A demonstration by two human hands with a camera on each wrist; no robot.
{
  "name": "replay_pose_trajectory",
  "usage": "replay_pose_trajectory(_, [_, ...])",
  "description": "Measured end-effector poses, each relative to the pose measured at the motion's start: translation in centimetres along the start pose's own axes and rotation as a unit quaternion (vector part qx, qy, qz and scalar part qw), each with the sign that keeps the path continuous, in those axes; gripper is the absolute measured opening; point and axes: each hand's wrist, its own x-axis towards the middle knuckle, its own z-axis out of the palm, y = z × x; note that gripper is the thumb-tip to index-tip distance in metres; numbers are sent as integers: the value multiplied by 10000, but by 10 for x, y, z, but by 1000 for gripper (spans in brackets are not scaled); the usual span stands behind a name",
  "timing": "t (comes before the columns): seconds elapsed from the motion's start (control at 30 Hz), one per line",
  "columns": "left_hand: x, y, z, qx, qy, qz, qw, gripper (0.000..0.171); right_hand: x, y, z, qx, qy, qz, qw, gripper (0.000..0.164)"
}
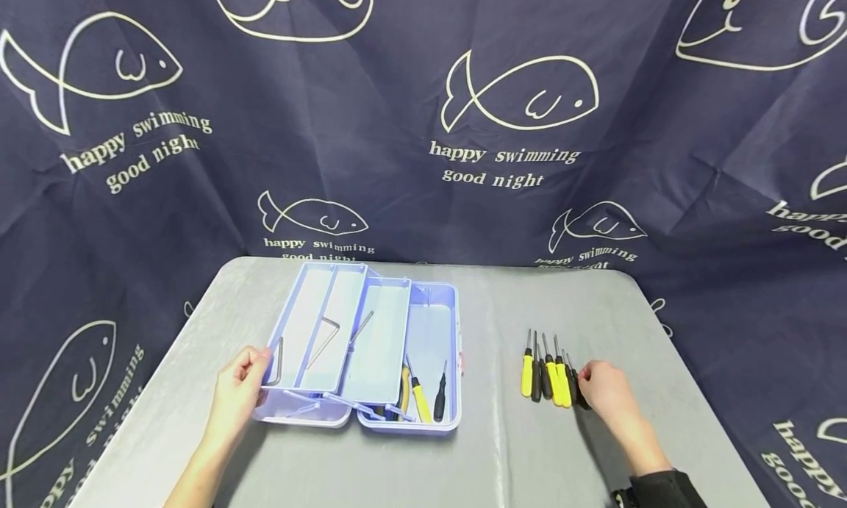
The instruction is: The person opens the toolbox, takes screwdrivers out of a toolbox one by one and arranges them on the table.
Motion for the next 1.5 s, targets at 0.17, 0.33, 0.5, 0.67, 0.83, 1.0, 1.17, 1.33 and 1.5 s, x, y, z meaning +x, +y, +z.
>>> replay_pose_trajectory(0.17, [-2, -1, 0, 47, -7, 70, 10000, 35, 0, -2, -1, 21, 105, -74, 9999, 10])
replay_pose_trajectory(0.33, [-4, 2, 0, 79, 12, 152, 9999, 35, 4, -17, -8, 48, 396, -300, 9988, 15])
replay_pose_trajectory(0.5, [-6, 3, 0, 94, 21, 218, 9997, 34, 9, -51, -21, 26, 648, -623, 9959, 14])
replay_pose_trajectory(0.67, [-10, 2, -1, 81, 35, 231, 9997, 34, 12, -92, -35, 27, 612, -975, 9933, 12])
replay_pose_trajectory(0.83, [-12, 1, 0, 29, 66, 268, 9996, 35, 14, -130, -42, 110, 506, -1357, 9894, 10])
replay_pose_trajectory(1.0, [-13, 1, 1, 57, 79, 204, 9997, 34, 15, -160, -38, 204, 452, -1674, 9846, 10])
replay_pose_trajectory(1.17, [-11, 0, 0, 59, 38, 185, 9998, 34, 16, -190, -31, 317, 227, -1993, 9792, 10])
replay_pose_trajectory(1.33, [-9, -2, -2, 96, 77, 209, 9997, 33, 20, -217, -20, 287, -231, -2261, 9734, 10])
replay_pose_trajectory(1.5, [-6, 0, 1, 108, 63, 199, 9997, 34, 20, -234, -14, -2, -626, -2561, 9646, 10])
